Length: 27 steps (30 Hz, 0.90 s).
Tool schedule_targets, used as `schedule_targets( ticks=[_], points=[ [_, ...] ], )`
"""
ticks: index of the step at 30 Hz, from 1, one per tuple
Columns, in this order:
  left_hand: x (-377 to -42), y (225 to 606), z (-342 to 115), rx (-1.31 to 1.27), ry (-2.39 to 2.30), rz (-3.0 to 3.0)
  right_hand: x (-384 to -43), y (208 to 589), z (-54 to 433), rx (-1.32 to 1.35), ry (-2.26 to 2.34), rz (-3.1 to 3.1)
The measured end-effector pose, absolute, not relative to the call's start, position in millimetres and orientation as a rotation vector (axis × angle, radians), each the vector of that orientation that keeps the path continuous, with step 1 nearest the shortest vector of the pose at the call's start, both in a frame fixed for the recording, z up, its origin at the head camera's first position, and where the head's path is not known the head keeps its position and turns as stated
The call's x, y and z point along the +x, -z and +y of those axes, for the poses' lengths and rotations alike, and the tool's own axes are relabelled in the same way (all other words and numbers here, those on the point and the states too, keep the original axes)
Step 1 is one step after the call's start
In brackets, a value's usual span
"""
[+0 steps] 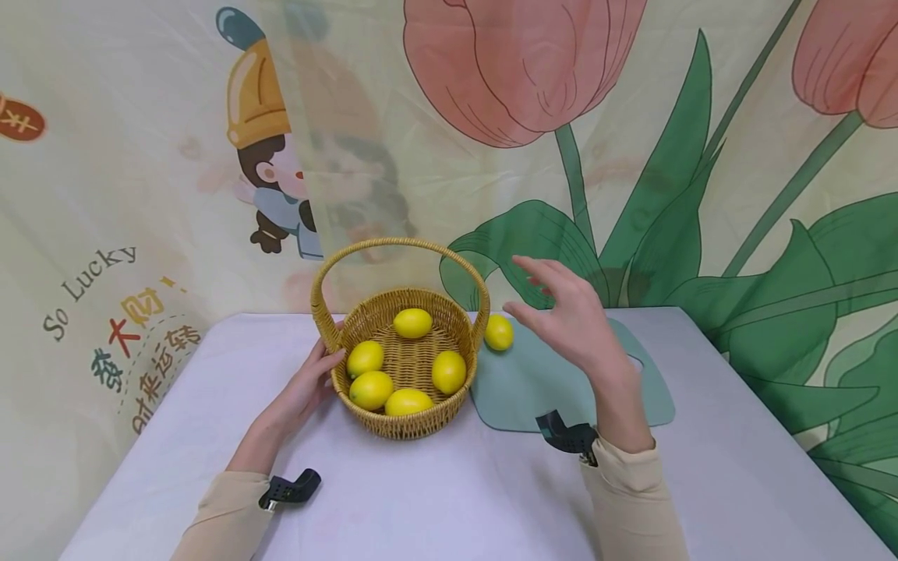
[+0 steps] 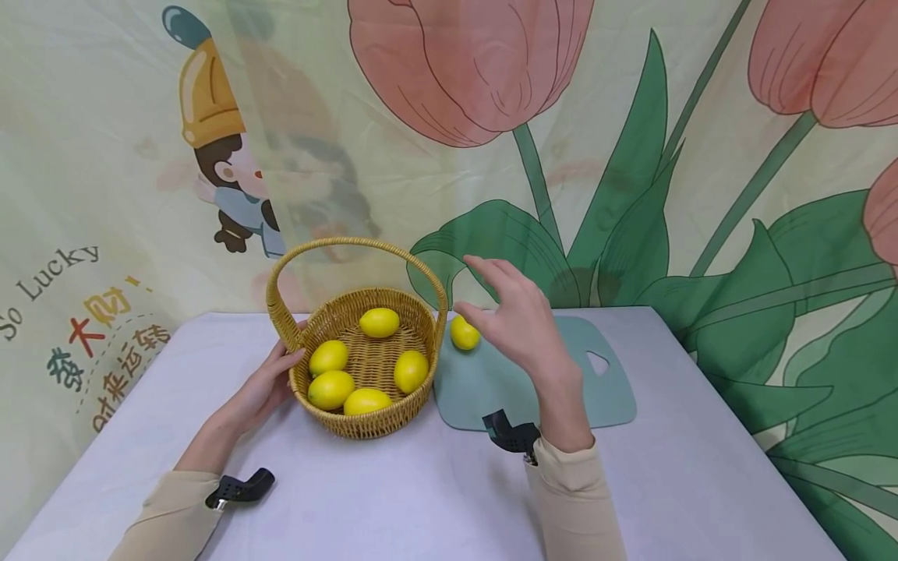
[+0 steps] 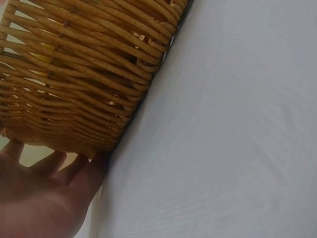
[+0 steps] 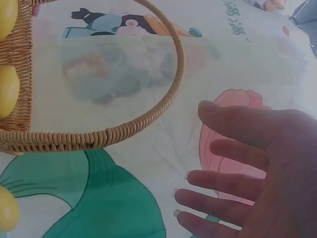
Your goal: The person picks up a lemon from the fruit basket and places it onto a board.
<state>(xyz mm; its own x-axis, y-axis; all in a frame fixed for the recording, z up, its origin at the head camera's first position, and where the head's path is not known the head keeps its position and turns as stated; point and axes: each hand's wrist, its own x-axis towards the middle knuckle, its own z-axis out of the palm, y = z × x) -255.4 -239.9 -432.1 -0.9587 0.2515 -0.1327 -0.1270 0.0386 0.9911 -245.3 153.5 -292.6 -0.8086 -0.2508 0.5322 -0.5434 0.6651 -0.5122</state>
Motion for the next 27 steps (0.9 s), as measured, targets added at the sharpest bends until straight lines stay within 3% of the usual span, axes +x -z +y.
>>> schedule_targets(
  ticks=[14, 27],
  points=[
    [-257.5, 430.0, -237.9, 0.126, -2.002, 2.048, -222.4, 285.3, 139.4, 0.802, -0.857, -2.474],
    [-254.5, 432.1, -240.2, 0.113, -2.005, 2.041, -228.4, 306.3, 114.7, 0.915, -0.778, -2.769]
  ],
)
